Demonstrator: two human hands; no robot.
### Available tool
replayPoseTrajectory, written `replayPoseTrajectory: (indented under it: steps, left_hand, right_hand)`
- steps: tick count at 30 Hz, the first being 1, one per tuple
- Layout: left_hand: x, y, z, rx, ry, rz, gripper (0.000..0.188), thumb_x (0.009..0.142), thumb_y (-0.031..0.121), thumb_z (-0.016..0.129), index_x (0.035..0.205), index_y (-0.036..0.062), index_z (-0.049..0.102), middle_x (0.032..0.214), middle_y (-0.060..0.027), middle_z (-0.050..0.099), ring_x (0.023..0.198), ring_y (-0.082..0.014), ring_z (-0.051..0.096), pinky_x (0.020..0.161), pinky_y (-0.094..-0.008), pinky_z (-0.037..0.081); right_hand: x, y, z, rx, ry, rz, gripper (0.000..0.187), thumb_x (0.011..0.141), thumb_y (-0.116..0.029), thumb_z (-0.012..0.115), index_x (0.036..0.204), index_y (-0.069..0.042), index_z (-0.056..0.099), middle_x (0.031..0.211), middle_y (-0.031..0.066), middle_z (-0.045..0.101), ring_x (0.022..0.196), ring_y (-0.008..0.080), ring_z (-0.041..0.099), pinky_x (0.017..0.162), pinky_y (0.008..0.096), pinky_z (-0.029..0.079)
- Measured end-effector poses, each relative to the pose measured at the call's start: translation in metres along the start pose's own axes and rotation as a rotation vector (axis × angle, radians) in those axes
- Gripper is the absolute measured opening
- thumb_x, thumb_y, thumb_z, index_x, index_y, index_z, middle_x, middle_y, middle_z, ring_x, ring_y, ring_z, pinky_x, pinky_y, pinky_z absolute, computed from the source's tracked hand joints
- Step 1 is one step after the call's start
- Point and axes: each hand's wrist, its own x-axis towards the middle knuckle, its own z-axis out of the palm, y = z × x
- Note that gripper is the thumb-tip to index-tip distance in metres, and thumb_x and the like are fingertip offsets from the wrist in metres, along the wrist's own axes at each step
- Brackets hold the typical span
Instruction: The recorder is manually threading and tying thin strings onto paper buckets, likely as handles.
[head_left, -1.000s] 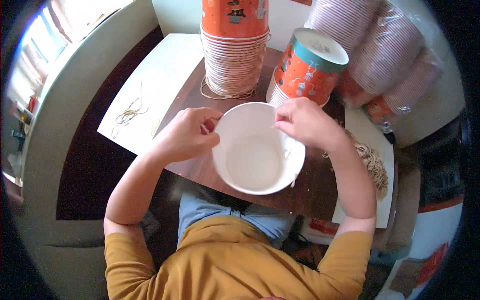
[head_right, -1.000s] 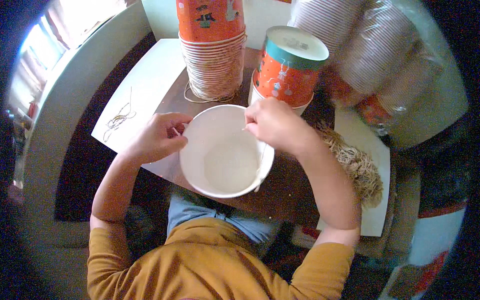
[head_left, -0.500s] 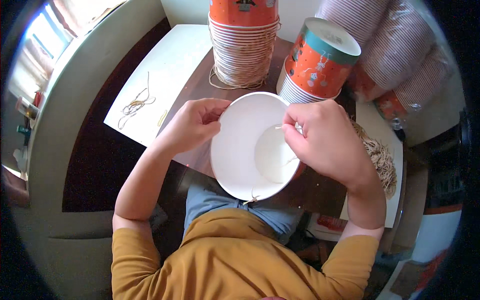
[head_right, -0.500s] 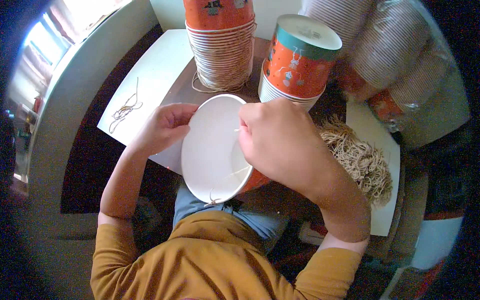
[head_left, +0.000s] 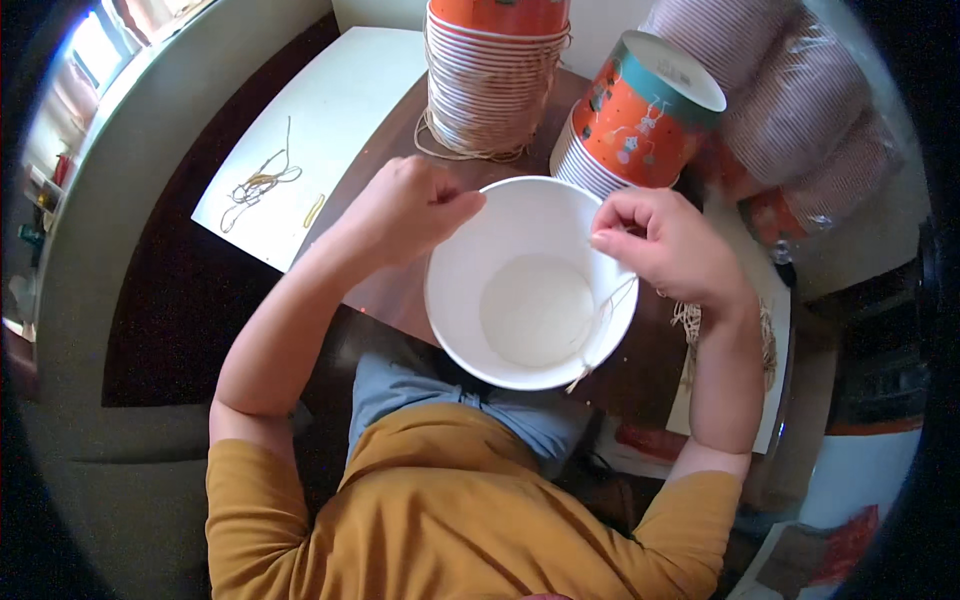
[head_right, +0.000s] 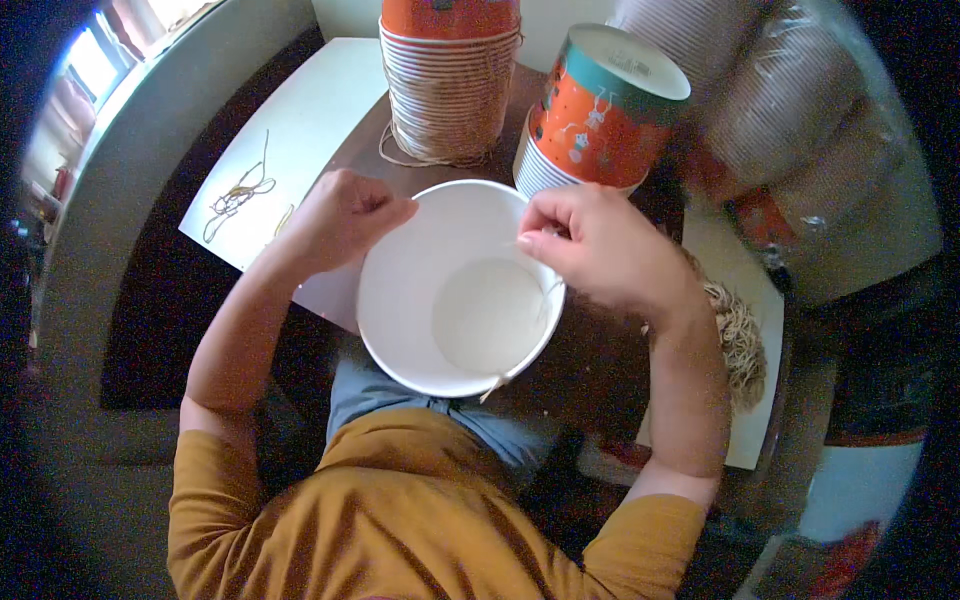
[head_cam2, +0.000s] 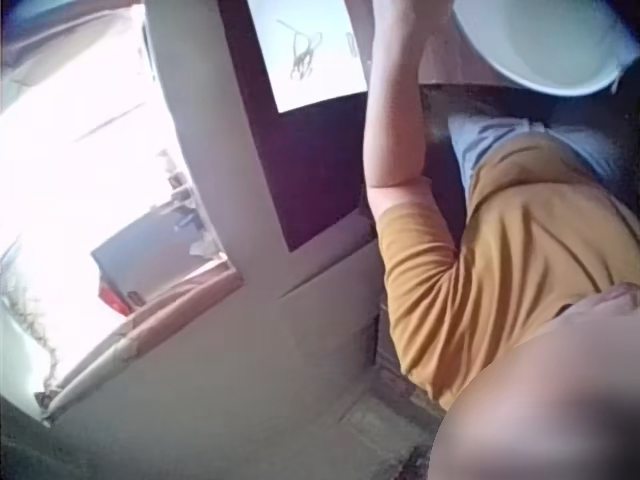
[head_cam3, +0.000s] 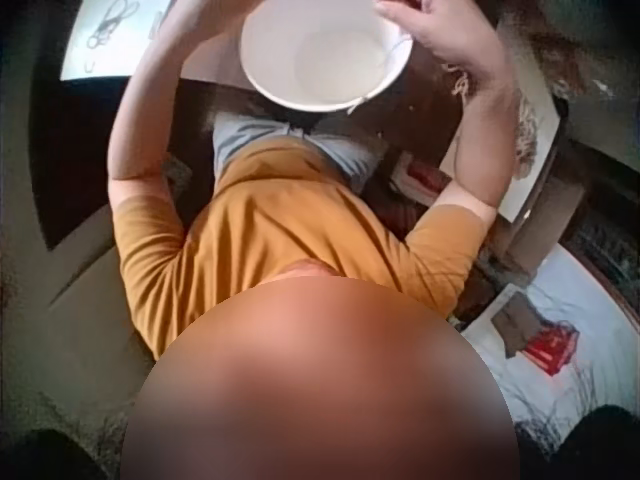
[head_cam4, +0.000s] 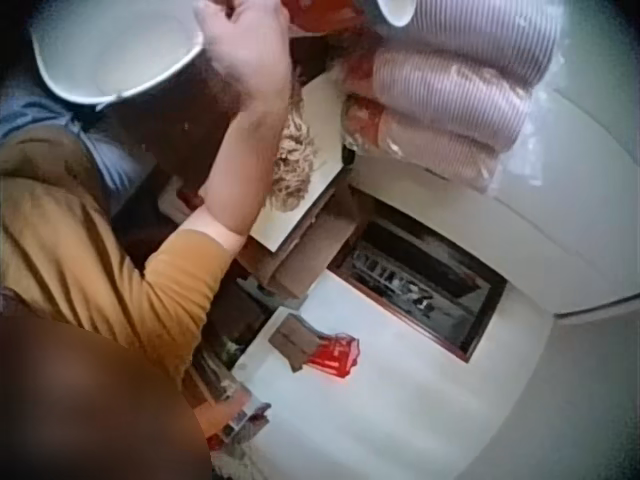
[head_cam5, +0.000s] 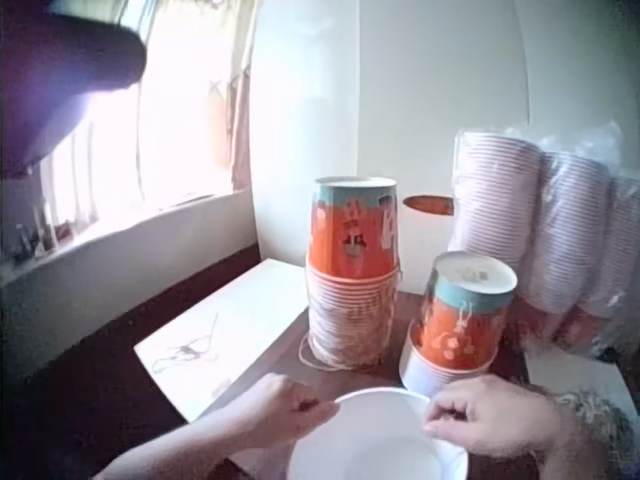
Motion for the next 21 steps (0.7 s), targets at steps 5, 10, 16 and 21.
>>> replayPoseTrajectory:
  steps: [5,10,16,21]
  left_hand:
    - [0.008,-0.014,0.001,-0.206,-0.073,-0.121,0.023,0.084,0.015,0.057,0.071,-0.0023,0.062,0.057,0.0025,0.052,0.051,-0.0058,0.048,0.047,-0.0246,0.040]
    - [0.008,-0.019,0.001,-0.308,-0.088,-0.088,0.021,0.077,0.014,0.056,0.079,-0.0042,0.067,0.061,-0.0048,0.060,0.055,-0.0106,0.056,0.054,-0.0254,0.046]
    - [0.001,-0.009,0.002,-0.280,-0.098,-0.108,0.023,0.079,0.009,0.054,0.096,-0.0023,0.065,0.071,0.0009,0.059,0.059,-0.0052,0.052,0.054,-0.0223,0.044]
    - [-0.004,-0.007,0.002,-0.254,-0.072,-0.102,0.023,0.081,0.011,0.054,0.097,-0.0018,0.066,0.070,0.0010,0.059,0.058,-0.0053,0.052,0.053,-0.0220,0.044]
  right_hand:
    - [0.005,0.018,-0.005,0.207,-0.071,0.045,0.011,0.085,-0.012,0.061,0.084,-0.001,0.061,0.070,-0.0058,0.054,0.063,0.0035,0.048,0.058,0.0231,0.042]
    - [0.006,0.023,-0.010,0.377,-0.112,0.056,0.012,0.087,-0.014,0.062,0.088,-0.002,0.061,0.078,-0.0056,0.057,0.072,0.0022,0.050,0.067,0.0194,0.042]
    - [-0.011,0.032,-0.015,0.567,0.216,0.046,0.010,0.089,-0.016,0.062,0.094,-0.007,0.062,0.076,-0.0084,0.055,0.059,-0.0013,0.040,0.053,0.0149,0.030]
    - [-0.027,0.026,-0.018,0.495,0.300,0.026,0.012,0.089,-0.014,0.063,0.094,-0.004,0.061,0.082,-0.0063,0.057,0.066,-0.0003,0.044,0.060,0.0151,0.036]
